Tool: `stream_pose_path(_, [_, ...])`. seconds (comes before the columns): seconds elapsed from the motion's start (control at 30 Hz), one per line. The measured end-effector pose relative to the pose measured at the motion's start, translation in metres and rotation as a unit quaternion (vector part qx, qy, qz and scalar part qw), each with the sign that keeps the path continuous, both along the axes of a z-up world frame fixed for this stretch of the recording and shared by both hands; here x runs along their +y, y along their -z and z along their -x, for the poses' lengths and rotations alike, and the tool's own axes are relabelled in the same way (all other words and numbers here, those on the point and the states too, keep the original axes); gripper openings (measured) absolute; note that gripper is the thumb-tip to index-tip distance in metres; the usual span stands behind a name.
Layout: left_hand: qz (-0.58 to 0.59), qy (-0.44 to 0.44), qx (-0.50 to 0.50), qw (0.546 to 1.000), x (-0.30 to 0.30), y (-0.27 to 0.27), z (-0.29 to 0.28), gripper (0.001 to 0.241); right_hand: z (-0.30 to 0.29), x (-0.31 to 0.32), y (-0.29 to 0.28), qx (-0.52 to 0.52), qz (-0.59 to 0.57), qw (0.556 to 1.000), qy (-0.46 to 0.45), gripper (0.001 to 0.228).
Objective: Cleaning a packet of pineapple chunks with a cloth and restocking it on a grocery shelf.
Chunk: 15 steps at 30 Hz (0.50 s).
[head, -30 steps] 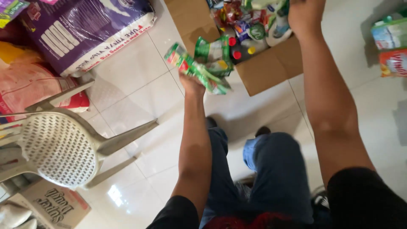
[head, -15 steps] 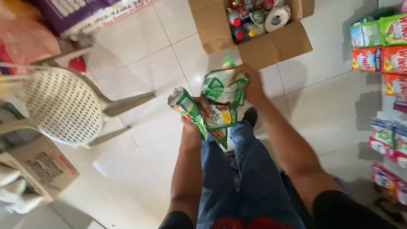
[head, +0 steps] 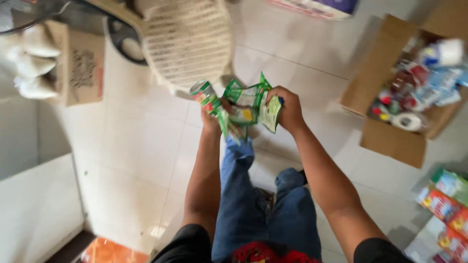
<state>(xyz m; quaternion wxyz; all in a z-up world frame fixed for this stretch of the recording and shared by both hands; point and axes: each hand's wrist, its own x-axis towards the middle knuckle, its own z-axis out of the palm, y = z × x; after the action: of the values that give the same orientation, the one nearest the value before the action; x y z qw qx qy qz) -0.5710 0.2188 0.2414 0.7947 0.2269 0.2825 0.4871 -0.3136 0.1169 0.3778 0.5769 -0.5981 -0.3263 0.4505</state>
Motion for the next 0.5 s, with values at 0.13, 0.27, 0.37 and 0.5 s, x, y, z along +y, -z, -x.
stream_pose_path(0.13, [0.156,-0.160,0.102,0.969,0.086,-0.107,-0.001,0.028,0.056,0.118,0.041,-0.118,-0.053,0.988,-0.085,0.015])
stream_pose_path(0.27, [-0.018,-0.082,0.273,0.958,0.185,0.051,0.063,0.018,0.093,0.207,0.063,-0.187,-0.047,0.971,-0.142,0.025])
stream_pose_path(0.37, [-0.041,-0.038,0.512,0.857,0.230,0.014,0.050,0.021,0.113,0.249,0.075,-0.295,-0.010,0.932,-0.211,0.037])
stream_pose_path(0.5, [-0.045,0.085,0.699,0.709,0.290,0.038,0.047,0.011,0.130,0.301,0.078,-0.344,0.053,0.895,-0.278,0.046])
